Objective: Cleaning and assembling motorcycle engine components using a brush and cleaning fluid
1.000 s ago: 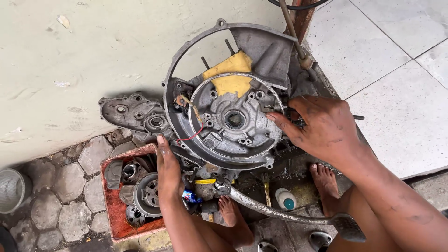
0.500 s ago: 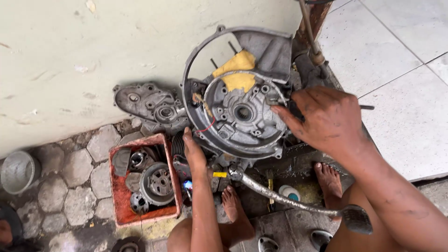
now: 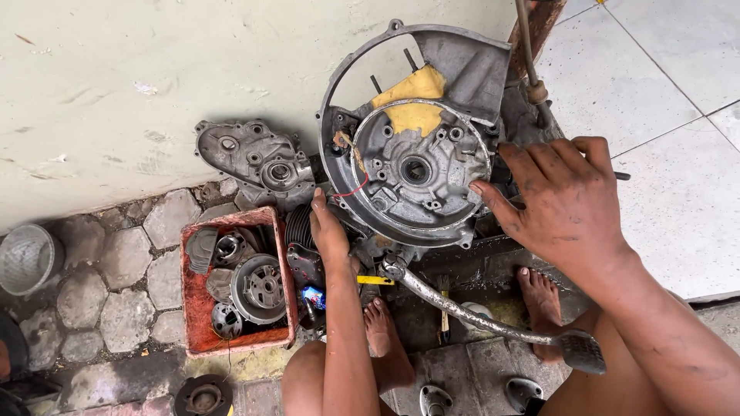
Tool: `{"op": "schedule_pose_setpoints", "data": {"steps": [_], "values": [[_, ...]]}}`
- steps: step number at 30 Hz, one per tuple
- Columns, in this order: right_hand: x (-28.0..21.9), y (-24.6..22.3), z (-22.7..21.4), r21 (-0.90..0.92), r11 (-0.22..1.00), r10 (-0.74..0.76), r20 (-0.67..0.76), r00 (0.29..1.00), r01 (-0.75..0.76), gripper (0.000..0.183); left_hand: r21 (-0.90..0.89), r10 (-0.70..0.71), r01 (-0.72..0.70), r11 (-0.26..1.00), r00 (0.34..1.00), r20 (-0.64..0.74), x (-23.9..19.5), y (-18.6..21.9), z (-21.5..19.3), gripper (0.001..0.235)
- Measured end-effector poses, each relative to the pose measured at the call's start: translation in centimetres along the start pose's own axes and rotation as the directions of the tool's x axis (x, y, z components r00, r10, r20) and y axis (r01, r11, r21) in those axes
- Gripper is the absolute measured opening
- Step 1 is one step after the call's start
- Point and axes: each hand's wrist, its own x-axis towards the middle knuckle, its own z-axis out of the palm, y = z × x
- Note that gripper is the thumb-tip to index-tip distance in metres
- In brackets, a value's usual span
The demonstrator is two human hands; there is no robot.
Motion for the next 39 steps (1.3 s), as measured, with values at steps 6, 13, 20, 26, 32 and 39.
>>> {"op": "schedule_pose_setpoints", "data": {"steps": [6,13,20,26,32,39], "values": [[-0.6,-0.5,-1.1,-0.048,0.998,0.04,-0.028,0.999,-0.042,0.049,0.137,-0.024,0.024,0.99,1.0,0.004,-1.4,0.9,-0.2,0.109],[-1.7,-0.6,-1.7,-0.136,0.99,0.046,0.013,0.999,-0.044,0.052,0.168,0.015,-0.026,0.985,0.997,0.071,-1.9,1.2,-0.4,0.106],[-2.3,-1.2,-1.9,-0.188,0.981,0.062,0.049,0.997,-0.052,0.045,0.187,0.189,-0.227,0.956,0.961,0.203,-0.7,-1.3,-0.4,0.09],[-3.0,-2.4,-2.9,-0.305,0.952,0.071,0.115,0.991,-0.032,0.047,-0.023,0.333,-0.342,0.939,0.894,0.299,3.4,-3.8,-0.3,0.092],[-3.8,-2.7,-4.1,-0.254,0.967,0.041,0.277,0.96,0.032,0.068,0.079,0.279,-0.306,0.949,0.928,0.246,1.0,-3.1,0.1,0.088],[-5.2,-3.2,-3.8,-0.092,0.995,0.01,0.48,0.877,0.039,0.079,0.024,0.346,-0.37,0.929,0.887,0.305,1.9,-4.3,0.5,0.078]]}}
